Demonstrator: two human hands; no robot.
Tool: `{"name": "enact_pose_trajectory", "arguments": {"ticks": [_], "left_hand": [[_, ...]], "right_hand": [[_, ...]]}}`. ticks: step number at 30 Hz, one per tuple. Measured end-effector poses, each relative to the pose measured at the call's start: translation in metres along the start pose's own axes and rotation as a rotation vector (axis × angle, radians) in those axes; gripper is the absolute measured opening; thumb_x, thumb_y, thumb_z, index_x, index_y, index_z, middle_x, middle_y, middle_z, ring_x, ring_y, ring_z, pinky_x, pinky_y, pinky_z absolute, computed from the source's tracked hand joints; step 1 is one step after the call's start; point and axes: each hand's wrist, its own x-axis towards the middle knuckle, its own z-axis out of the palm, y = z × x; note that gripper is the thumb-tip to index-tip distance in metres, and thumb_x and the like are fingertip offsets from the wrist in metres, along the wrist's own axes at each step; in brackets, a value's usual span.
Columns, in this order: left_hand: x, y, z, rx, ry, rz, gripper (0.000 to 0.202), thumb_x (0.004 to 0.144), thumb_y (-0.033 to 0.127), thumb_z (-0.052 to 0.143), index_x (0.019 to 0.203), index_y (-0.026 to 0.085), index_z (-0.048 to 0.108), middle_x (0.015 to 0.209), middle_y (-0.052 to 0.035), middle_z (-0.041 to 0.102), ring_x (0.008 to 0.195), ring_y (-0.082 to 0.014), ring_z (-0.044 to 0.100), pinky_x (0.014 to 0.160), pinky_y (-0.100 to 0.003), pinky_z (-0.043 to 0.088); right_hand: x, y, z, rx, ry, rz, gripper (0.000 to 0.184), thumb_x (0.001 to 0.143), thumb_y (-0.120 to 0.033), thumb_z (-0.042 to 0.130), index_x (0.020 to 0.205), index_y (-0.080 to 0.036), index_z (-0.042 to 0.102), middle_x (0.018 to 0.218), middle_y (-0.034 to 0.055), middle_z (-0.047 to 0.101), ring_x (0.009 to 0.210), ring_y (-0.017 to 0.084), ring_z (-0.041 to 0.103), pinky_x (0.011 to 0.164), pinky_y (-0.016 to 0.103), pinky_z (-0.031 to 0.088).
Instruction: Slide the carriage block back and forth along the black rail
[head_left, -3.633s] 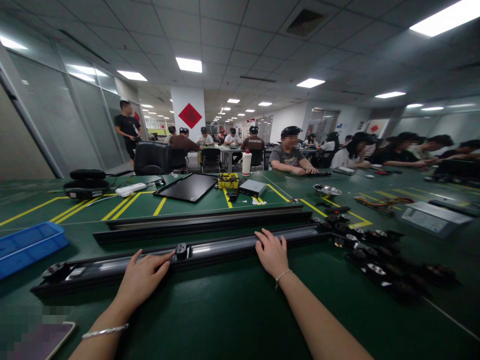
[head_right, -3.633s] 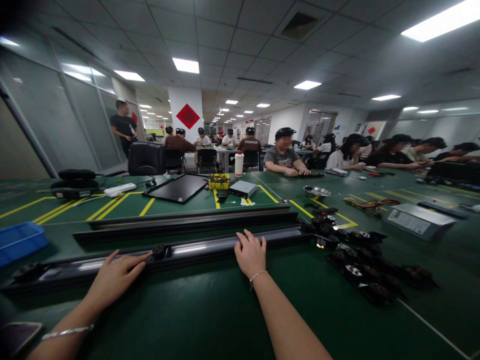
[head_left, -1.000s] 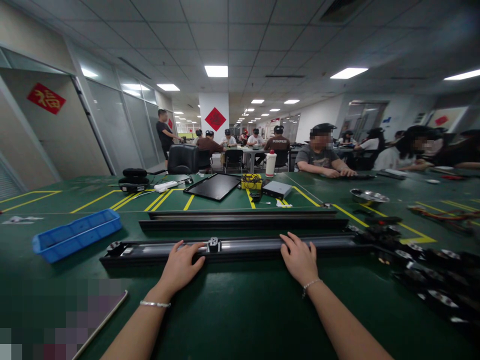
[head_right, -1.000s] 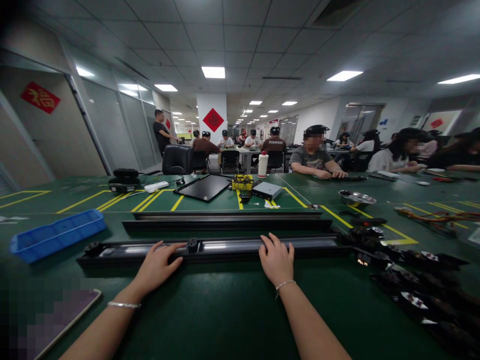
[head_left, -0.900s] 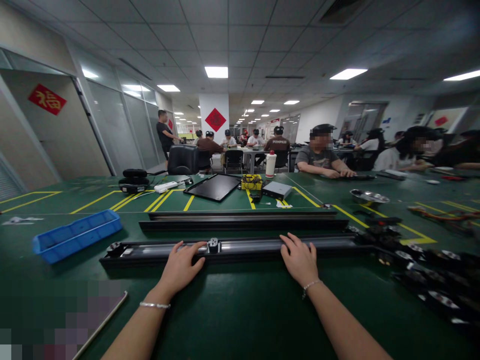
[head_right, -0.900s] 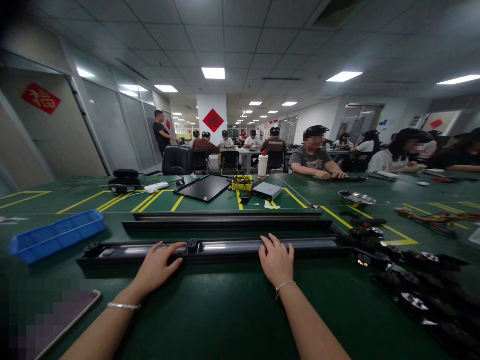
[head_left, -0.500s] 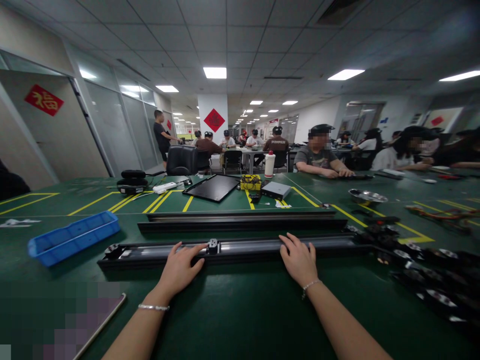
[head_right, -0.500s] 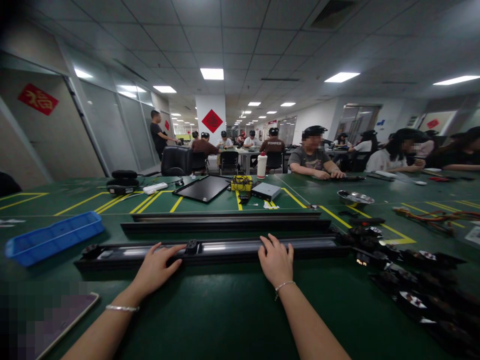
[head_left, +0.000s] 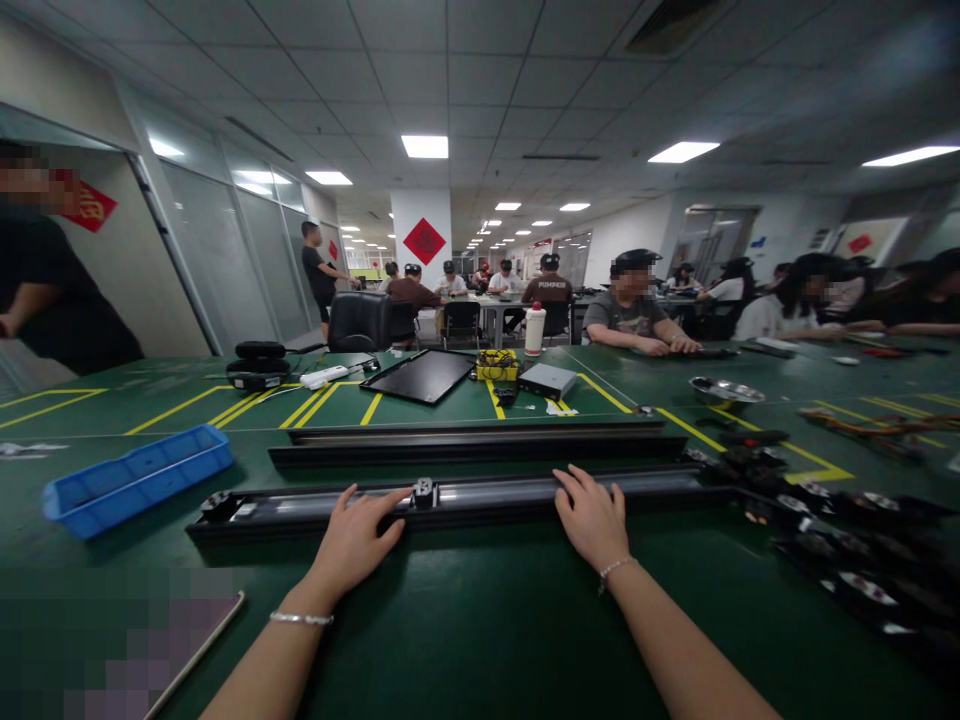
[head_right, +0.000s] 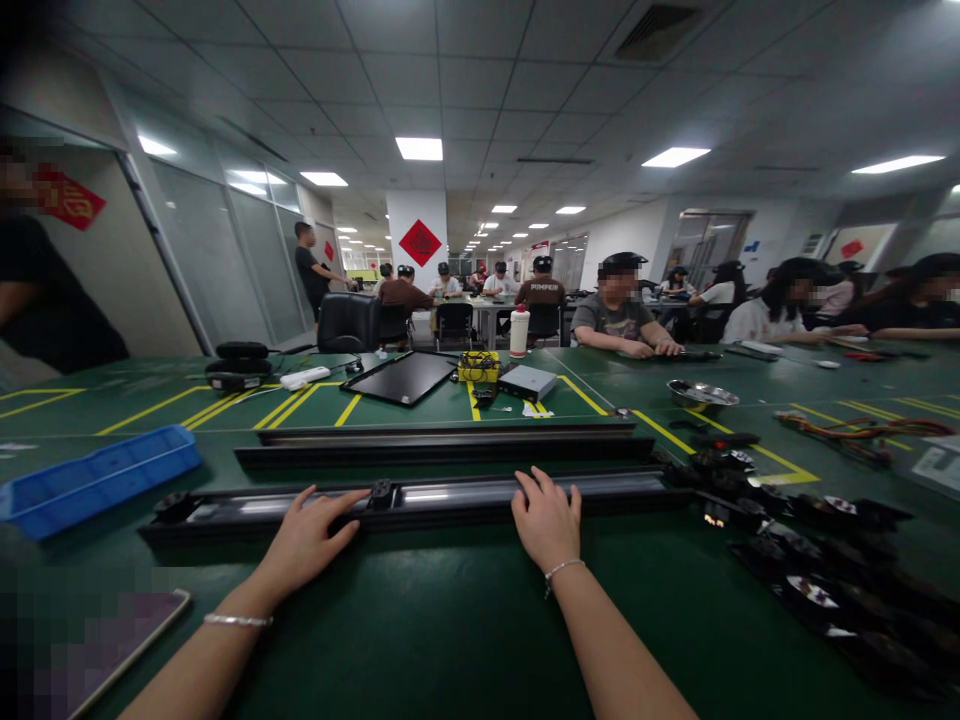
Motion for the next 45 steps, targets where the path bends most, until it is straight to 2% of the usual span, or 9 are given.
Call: {"name": "enact_pose_trajectory", "arguments": {"ticks": [6, 17, 45], "left_hand": [[0.0003, 0.0032, 0.0009, -0.029, 0.001, 0.027, 0.040, 0.080, 0.038, 0.041, 0.118, 0.031, 0.048, 0.113, 0.0002, 0.062, 0.105, -0.0163, 0.053, 0.106, -0.046, 0.016], [0.0007, 0.0039, 0.0007, -0.022, -0.034, 0.030, 0.039, 0.079, 0.039, 0.042, 0.118, 0.036, 0.047, 0.112, 0.0027, 0.062, 0.103, -0.0152, 0.054, 0.106, -0.047, 0.014], [0.0005, 0.0036, 0.0027, 0.020, -0.011, 0.043, 0.040, 0.079, 0.040, 0.042, 0.118, 0.035, 0.048, 0.104, 0.0014, 0.065, 0.098, -0.0155, 0.055, 0.105, -0.047, 0.014]], "right_hand": [[0.0004, -0.0006, -0.0016, -0.012, -0.027, 0.006, 0.043, 0.085, -0.036, 0.027, 0.120, -0.030, 0.050, 0.133, 0.0016, 0.042, 0.114, 0.021, 0.043, 0.102, 0.048, 0.013], [0.0006, 0.0011, -0.0008, 0.004, -0.022, 0.001, 0.044, 0.085, -0.038, 0.025, 0.120, -0.030, 0.050, 0.132, 0.0009, 0.043, 0.114, 0.020, 0.043, 0.102, 0.049, 0.013], [0.0008, 0.0005, -0.0018, -0.002, -0.030, 0.001, 0.044, 0.085, -0.037, 0.026, 0.121, -0.030, 0.050, 0.132, 0.0011, 0.043, 0.113, 0.021, 0.043, 0.102, 0.049, 0.014]]}}
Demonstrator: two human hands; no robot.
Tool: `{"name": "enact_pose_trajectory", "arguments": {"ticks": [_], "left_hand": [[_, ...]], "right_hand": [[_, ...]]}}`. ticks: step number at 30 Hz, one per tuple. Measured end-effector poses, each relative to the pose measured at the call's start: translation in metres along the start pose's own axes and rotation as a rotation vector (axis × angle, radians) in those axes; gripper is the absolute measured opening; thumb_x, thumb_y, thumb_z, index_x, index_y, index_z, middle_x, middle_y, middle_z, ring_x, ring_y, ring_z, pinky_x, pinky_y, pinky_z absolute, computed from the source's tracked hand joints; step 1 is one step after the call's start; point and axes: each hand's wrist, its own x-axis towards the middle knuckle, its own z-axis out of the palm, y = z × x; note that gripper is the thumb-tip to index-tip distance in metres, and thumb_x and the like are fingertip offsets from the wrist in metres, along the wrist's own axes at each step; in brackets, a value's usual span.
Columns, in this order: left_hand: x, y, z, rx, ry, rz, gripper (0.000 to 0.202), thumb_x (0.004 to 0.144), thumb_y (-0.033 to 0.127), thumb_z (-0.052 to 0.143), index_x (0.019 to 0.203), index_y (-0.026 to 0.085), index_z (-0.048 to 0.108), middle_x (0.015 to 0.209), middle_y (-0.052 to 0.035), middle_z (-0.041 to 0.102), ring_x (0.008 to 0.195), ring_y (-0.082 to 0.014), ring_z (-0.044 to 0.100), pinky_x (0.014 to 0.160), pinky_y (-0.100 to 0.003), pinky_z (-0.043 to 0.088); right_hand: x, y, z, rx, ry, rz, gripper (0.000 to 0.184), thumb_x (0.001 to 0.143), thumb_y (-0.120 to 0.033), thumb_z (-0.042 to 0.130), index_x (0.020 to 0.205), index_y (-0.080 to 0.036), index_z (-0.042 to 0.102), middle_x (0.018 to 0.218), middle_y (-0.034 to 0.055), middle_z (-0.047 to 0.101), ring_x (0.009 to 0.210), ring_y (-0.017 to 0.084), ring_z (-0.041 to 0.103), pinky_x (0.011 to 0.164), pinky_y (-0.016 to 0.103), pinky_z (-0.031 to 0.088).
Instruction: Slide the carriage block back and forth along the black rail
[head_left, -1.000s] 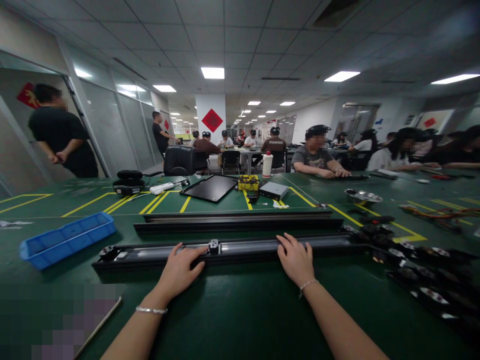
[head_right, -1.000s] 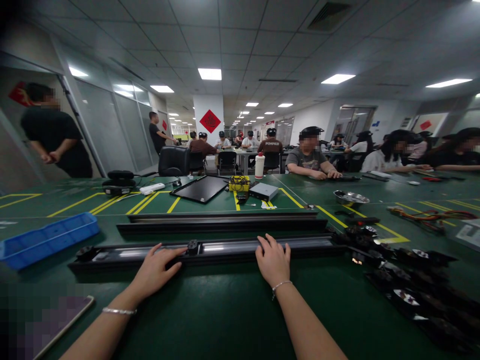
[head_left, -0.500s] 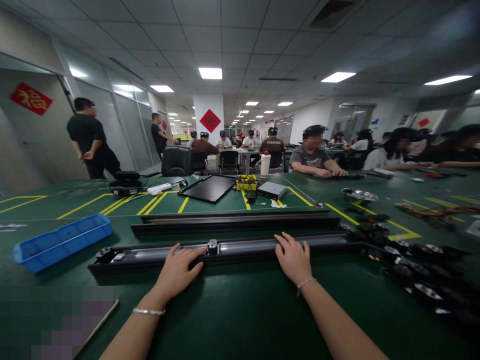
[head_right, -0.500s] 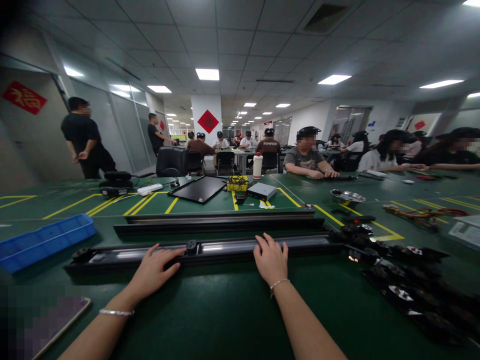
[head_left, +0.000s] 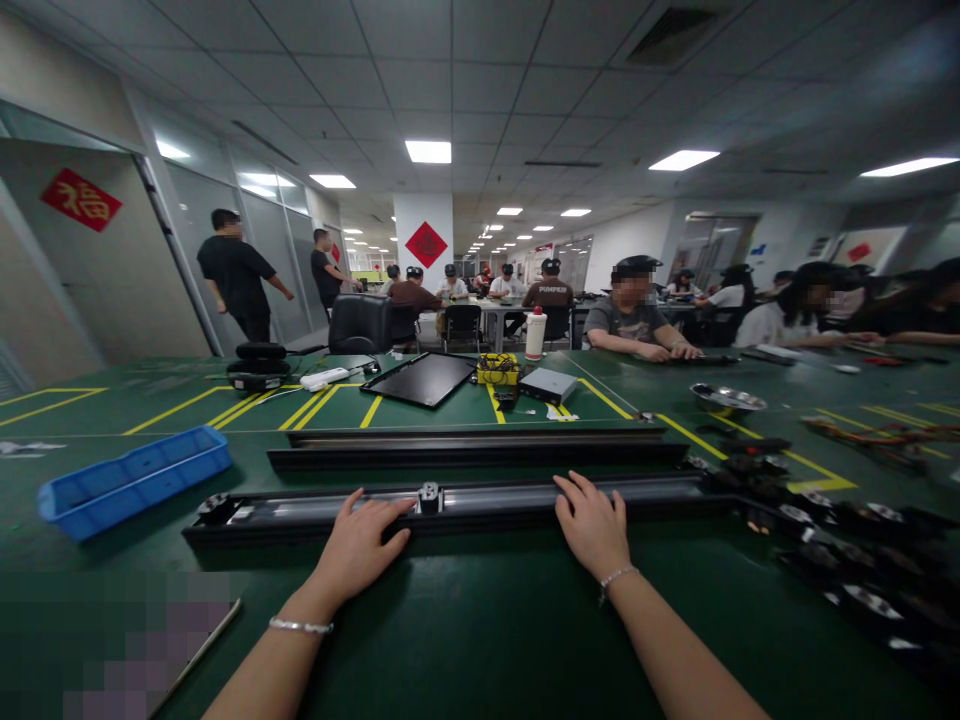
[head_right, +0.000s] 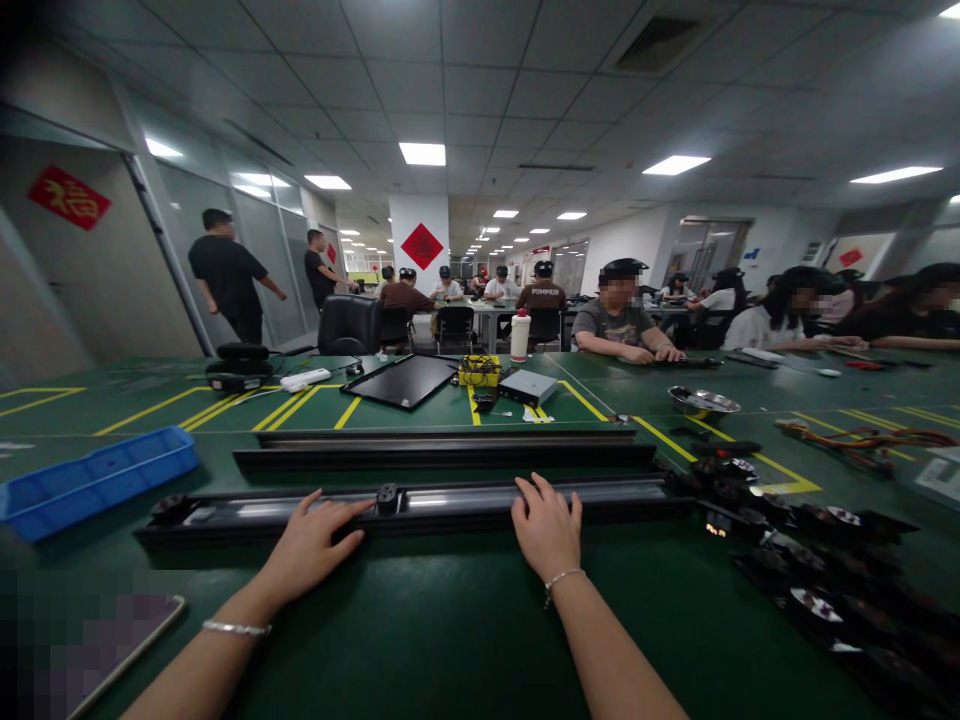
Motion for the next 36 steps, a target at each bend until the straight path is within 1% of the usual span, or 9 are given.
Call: {"name": "enact_pose_trajectory", "arguments": {"ticks": [6, 11, 16, 20, 25, 30, 36], "left_hand": [[0.000, 0.000, 0.000, 0.007, -0.004, -0.010, 0.039, 0.080, 0.041, 0.041, 0.118, 0.035, 0.049, 0.098, 0.0014, 0.066, 0.095, -0.0152, 0.056, 0.105, -0.048, 0.015], [0.001, 0.000, 0.002, -0.005, -0.018, -0.008, 0.040, 0.080, 0.042, 0.041, 0.119, 0.037, 0.047, 0.103, 0.0011, 0.064, 0.099, -0.0157, 0.054, 0.105, -0.050, 0.012], [0.001, 0.001, 0.002, -0.004, -0.019, -0.006, 0.040, 0.080, 0.041, 0.040, 0.120, 0.038, 0.047, 0.103, 0.0007, 0.064, 0.099, -0.0162, 0.054, 0.105, -0.050, 0.011], [0.001, 0.002, 0.000, -0.005, -0.012, -0.013, 0.040, 0.080, 0.042, 0.040, 0.119, 0.038, 0.047, 0.102, 0.0007, 0.064, 0.098, -0.0165, 0.054, 0.104, -0.051, 0.011], [0.001, 0.004, 0.003, 0.024, -0.008, -0.018, 0.039, 0.080, 0.041, 0.041, 0.117, 0.035, 0.049, 0.101, 0.0000, 0.064, 0.097, -0.0172, 0.055, 0.104, -0.050, 0.012], [0.001, 0.011, 0.008, 0.024, 0.014, -0.008, 0.041, 0.079, 0.042, 0.042, 0.117, 0.028, 0.050, 0.109, -0.0030, 0.062, 0.104, -0.0187, 0.052, 0.106, -0.050, 0.010], [0.001, 0.015, 0.006, 0.014, 0.015, -0.003, 0.041, 0.079, 0.041, 0.043, 0.118, 0.029, 0.048, 0.108, -0.0024, 0.062, 0.103, -0.0183, 0.052, 0.106, -0.050, 0.011]], "right_hand": [[0.000, 0.000, 0.001, -0.004, -0.005, 0.004, 0.044, 0.085, -0.037, 0.026, 0.121, -0.030, 0.050, 0.133, 0.0018, 0.042, 0.114, 0.021, 0.043, 0.102, 0.049, 0.013], [-0.001, 0.000, 0.001, -0.008, 0.018, -0.001, 0.044, 0.085, -0.037, 0.026, 0.120, -0.030, 0.051, 0.132, 0.0014, 0.044, 0.113, 0.020, 0.044, 0.101, 0.049, 0.014], [-0.001, 0.001, 0.003, -0.039, 0.043, -0.010, 0.043, 0.084, -0.036, 0.027, 0.120, -0.031, 0.051, 0.131, 0.0012, 0.044, 0.112, 0.020, 0.044, 0.101, 0.047, 0.015], [0.000, 0.001, 0.003, -0.044, 0.031, -0.006, 0.043, 0.085, -0.036, 0.027, 0.120, -0.031, 0.050, 0.131, 0.0012, 0.044, 0.111, 0.020, 0.045, 0.100, 0.047, 0.016], [0.000, 0.001, 0.003, -0.040, 0.017, -0.003, 0.043, 0.085, -0.036, 0.027, 0.121, -0.031, 0.050, 0.132, 0.0011, 0.043, 0.112, 0.020, 0.044, 0.101, 0.048, 0.015], [0.001, 0.001, 0.003, -0.011, 0.011, -0.006, 0.045, 0.085, -0.038, 0.025, 0.122, -0.031, 0.049, 0.132, 0.0011, 0.043, 0.114, 0.021, 0.043, 0.101, 0.049, 0.013], [0.000, 0.001, 0.001, -0.005, -0.010, 0.001, 0.044, 0.085, -0.038, 0.025, 0.122, -0.031, 0.049, 0.133, 0.0011, 0.042, 0.114, 0.021, 0.043, 0.102, 0.049, 0.013]]}}
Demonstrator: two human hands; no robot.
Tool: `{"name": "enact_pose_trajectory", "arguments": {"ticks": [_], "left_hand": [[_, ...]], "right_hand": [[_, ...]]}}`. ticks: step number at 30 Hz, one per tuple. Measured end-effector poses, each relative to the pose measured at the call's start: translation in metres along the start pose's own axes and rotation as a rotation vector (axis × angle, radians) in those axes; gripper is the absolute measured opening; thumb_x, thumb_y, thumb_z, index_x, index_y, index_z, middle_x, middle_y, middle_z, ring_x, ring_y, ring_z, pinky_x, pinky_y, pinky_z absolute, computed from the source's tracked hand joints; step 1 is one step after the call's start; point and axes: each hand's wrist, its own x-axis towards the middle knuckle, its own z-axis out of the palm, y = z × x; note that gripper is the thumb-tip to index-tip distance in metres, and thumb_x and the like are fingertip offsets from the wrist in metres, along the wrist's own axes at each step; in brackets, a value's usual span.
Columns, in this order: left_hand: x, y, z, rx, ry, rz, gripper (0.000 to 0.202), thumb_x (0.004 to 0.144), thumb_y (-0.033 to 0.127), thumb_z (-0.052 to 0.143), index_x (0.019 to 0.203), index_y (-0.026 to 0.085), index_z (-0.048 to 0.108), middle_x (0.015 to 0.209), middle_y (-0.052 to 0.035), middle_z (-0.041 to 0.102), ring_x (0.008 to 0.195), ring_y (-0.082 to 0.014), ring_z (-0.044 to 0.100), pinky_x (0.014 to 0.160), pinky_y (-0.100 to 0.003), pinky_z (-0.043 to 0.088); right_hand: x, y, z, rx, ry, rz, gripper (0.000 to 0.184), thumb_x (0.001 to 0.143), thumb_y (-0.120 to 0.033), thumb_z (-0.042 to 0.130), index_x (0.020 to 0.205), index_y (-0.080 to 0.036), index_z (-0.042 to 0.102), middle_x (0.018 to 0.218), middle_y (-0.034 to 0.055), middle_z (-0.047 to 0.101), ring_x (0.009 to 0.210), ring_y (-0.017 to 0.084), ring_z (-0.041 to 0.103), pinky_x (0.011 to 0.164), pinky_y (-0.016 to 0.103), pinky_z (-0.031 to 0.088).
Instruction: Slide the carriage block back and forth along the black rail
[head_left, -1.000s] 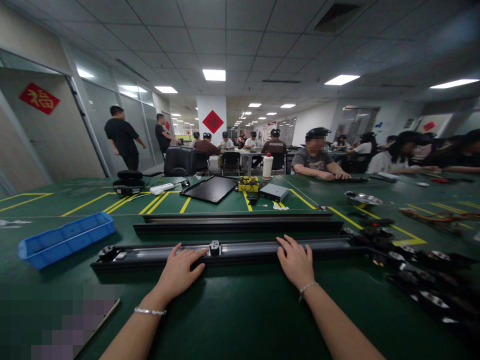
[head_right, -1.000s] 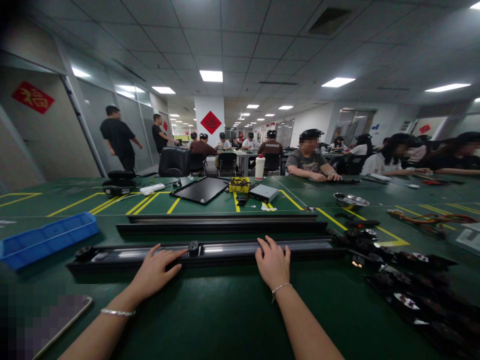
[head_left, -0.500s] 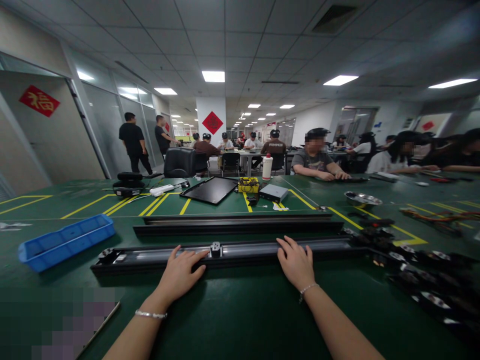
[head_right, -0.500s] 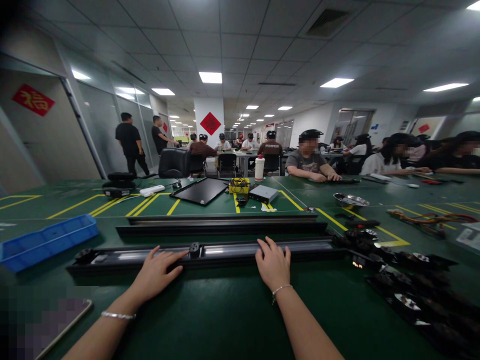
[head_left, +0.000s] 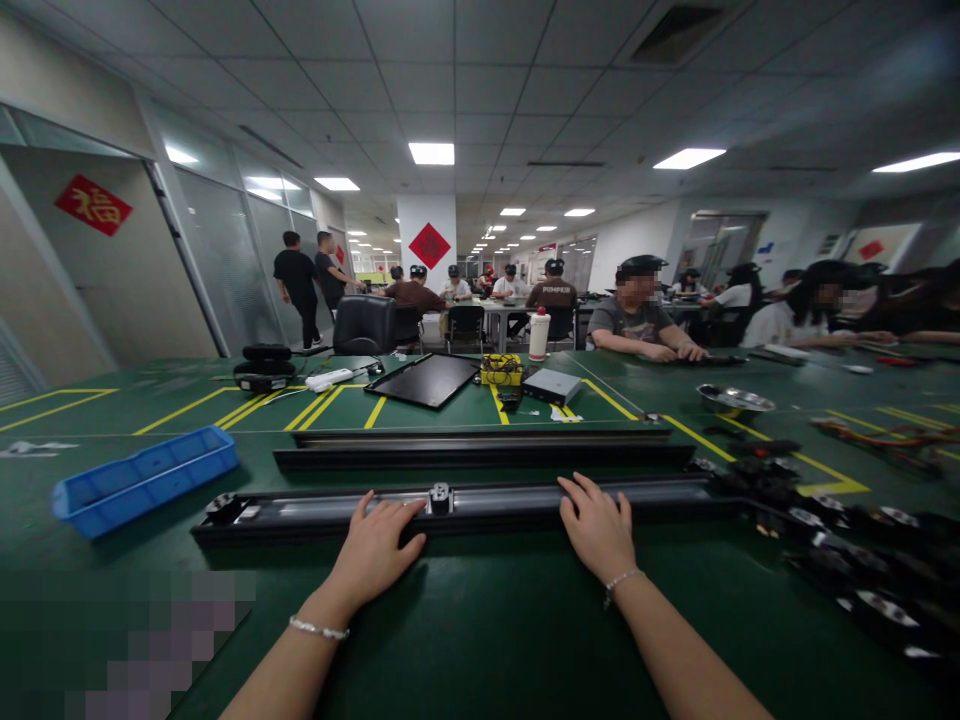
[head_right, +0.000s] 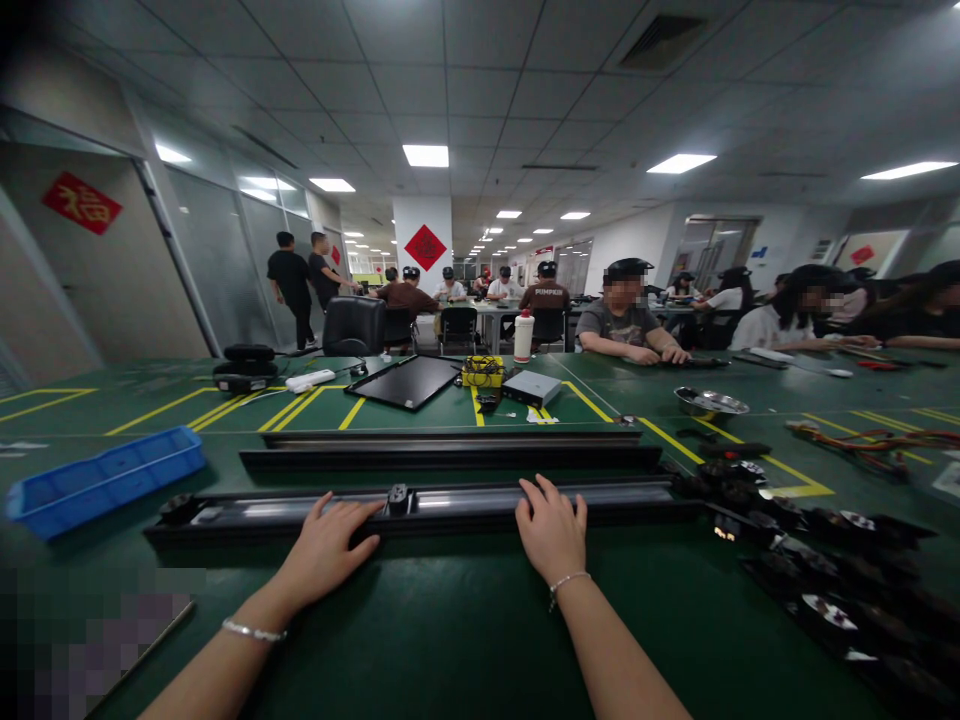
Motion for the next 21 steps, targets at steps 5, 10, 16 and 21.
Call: {"name": "enact_pose_trajectory", "arguments": {"ticks": [5, 10, 16, 21], "left_hand": [[0.0005, 0.0006, -0.0007, 0.011, -0.010, -0.017, 0.040, 0.079, 0.041, 0.043, 0.117, 0.030, 0.049, 0.106, -0.0017, 0.063, 0.102, -0.0185, 0.053, 0.105, -0.049, 0.012], [0.0014, 0.0009, -0.0014, 0.004, -0.031, -0.018, 0.041, 0.079, 0.041, 0.042, 0.118, 0.033, 0.048, 0.105, -0.0010, 0.063, 0.101, -0.0188, 0.053, 0.105, -0.051, 0.011], [0.0020, 0.0014, -0.0031, -0.006, -0.051, -0.017, 0.041, 0.079, 0.041, 0.042, 0.119, 0.036, 0.047, 0.101, -0.0005, 0.063, 0.098, -0.0182, 0.053, 0.104, -0.052, 0.009], [0.0021, 0.0013, -0.0033, 0.001, -0.066, -0.019, 0.041, 0.080, 0.042, 0.041, 0.121, 0.038, 0.045, 0.100, 0.0000, 0.062, 0.098, -0.0182, 0.053, 0.104, -0.052, 0.009]], "right_hand": [[-0.0003, -0.0001, 0.0005, -0.008, 0.025, -0.002, 0.044, 0.085, -0.036, 0.026, 0.121, -0.031, 0.050, 0.132, 0.0010, 0.043, 0.113, 0.020, 0.043, 0.101, 0.049, 0.014], [0.0002, 0.0003, 0.0025, 0.012, 0.033, -0.007, 0.043, 0.084, -0.036, 0.027, 0.120, -0.030, 0.051, 0.132, 0.0018, 0.043, 0.113, 0.020, 0.043, 0.101, 0.049, 0.013], [-0.0006, -0.0004, 0.0014, 0.012, 0.027, -0.002, 0.043, 0.085, -0.036, 0.027, 0.120, -0.030, 0.051, 0.132, 0.0019, 0.043, 0.114, 0.020, 0.042, 0.102, 0.048, 0.012], [-0.0008, -0.0009, -0.0009, 0.006, 0.021, -0.005, 0.044, 0.085, -0.037, 0.026, 0.121, -0.030, 0.050, 0.132, 0.0017, 0.044, 0.115, 0.021, 0.042, 0.102, 0.049, 0.013]]}}
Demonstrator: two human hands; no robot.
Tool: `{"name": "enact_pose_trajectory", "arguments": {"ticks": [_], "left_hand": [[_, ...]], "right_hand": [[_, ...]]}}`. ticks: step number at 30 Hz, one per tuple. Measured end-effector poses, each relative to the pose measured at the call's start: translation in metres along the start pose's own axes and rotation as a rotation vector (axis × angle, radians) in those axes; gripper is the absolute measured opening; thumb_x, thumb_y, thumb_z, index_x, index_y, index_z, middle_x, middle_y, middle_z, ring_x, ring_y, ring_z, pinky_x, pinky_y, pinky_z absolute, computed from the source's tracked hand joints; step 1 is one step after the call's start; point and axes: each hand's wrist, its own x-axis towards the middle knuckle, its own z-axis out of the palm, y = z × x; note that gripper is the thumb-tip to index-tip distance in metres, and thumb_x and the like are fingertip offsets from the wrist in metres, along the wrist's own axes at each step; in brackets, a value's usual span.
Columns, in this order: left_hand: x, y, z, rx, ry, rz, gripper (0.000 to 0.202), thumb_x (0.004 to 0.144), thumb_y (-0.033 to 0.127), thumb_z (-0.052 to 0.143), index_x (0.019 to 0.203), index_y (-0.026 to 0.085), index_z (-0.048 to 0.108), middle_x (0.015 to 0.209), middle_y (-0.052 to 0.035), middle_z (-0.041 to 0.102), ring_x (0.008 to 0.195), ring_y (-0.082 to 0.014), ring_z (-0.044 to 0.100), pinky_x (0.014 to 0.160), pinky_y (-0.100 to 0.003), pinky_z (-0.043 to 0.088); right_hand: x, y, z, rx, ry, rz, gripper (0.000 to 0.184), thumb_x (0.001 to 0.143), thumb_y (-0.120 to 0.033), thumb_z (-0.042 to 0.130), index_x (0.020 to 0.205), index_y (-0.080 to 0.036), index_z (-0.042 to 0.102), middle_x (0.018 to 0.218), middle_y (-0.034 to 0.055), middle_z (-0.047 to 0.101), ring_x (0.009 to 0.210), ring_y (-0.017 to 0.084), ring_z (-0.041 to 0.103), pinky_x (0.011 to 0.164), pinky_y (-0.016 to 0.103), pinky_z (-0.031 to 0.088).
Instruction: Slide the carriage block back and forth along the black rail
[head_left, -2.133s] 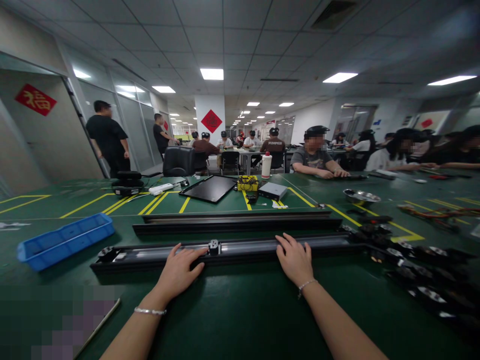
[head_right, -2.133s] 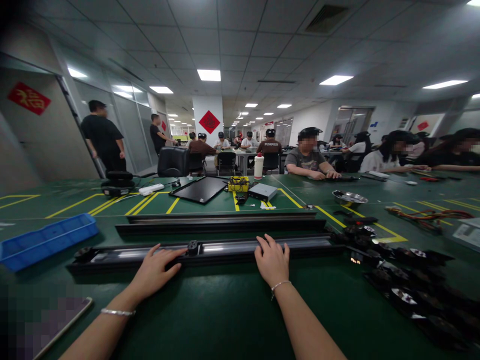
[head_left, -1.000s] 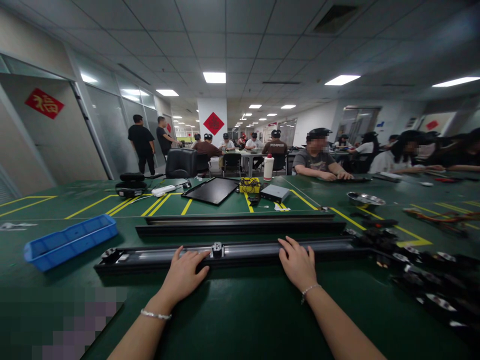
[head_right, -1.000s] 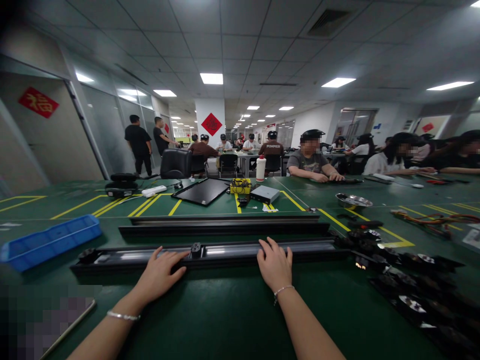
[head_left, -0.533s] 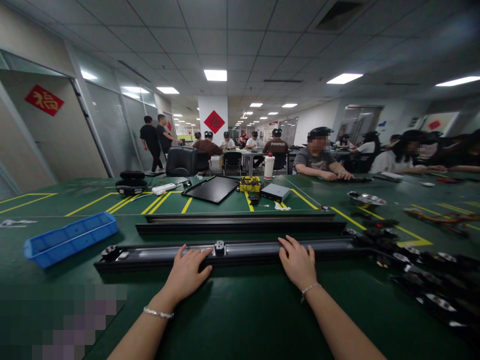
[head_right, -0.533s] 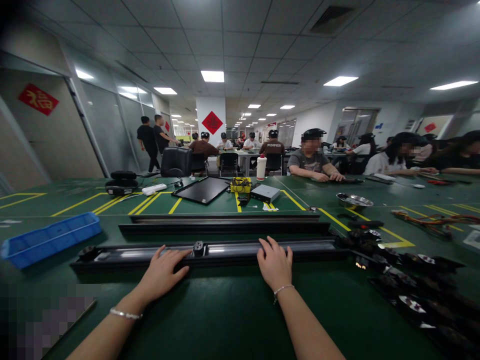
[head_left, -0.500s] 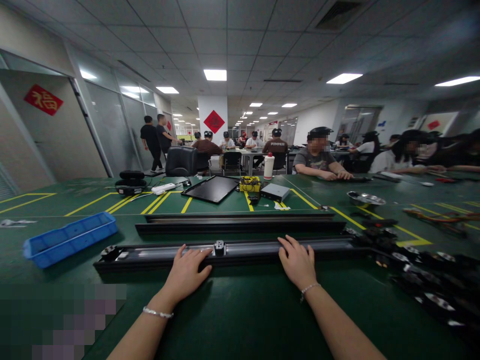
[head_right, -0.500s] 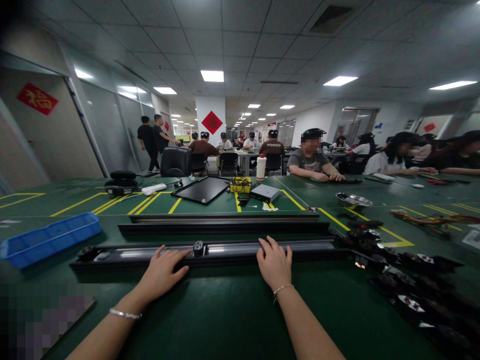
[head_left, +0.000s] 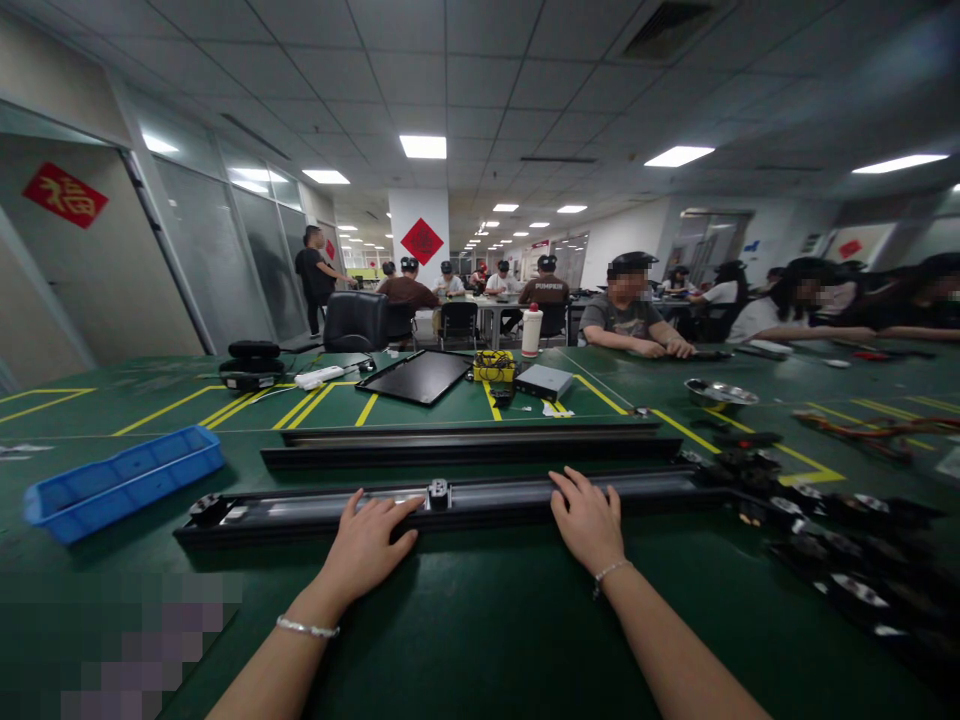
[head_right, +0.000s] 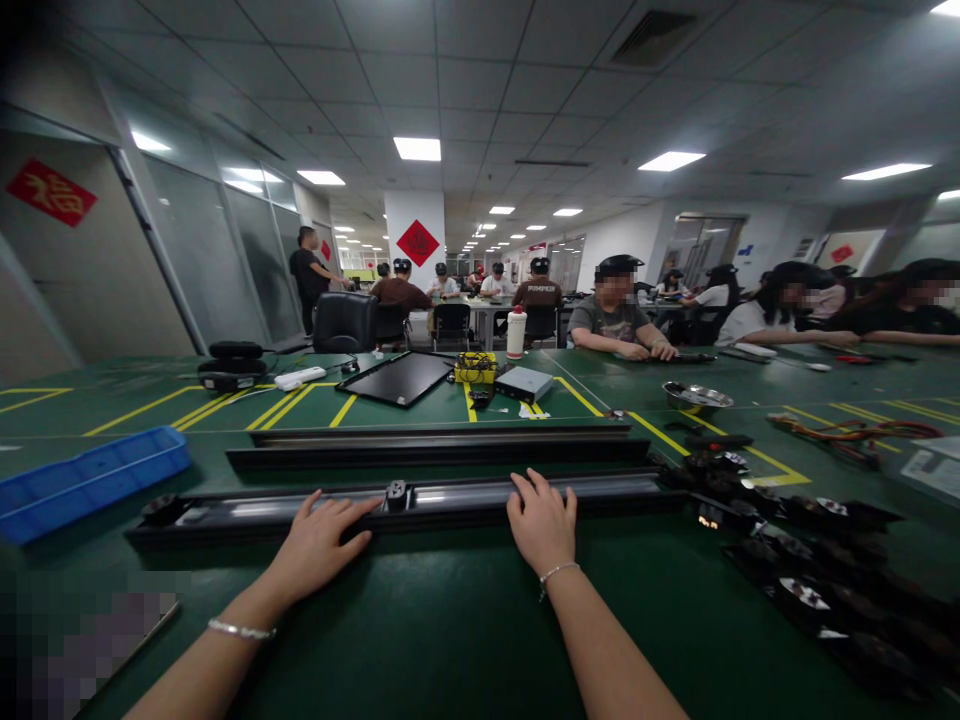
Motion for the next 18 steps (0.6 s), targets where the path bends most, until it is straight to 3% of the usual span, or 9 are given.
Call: {"name": "enact_pose_trajectory", "arguments": {"ticks": [18], "left_hand": [[0.0001, -0.0010, 0.0026, 0.017, 0.024, 0.004, 0.041, 0.079, 0.041, 0.043, 0.120, 0.037, 0.047, 0.099, -0.0006, 0.062, 0.096, -0.0183, 0.053, 0.104, -0.052, 0.010]], "right_hand": [[-0.0003, 0.0009, 0.0036, -0.006, 0.044, -0.003, 0.042, 0.084, -0.035, 0.029, 0.119, -0.031, 0.052, 0.131, 0.0012, 0.045, 0.111, 0.020, 0.045, 0.101, 0.047, 0.014]]}}
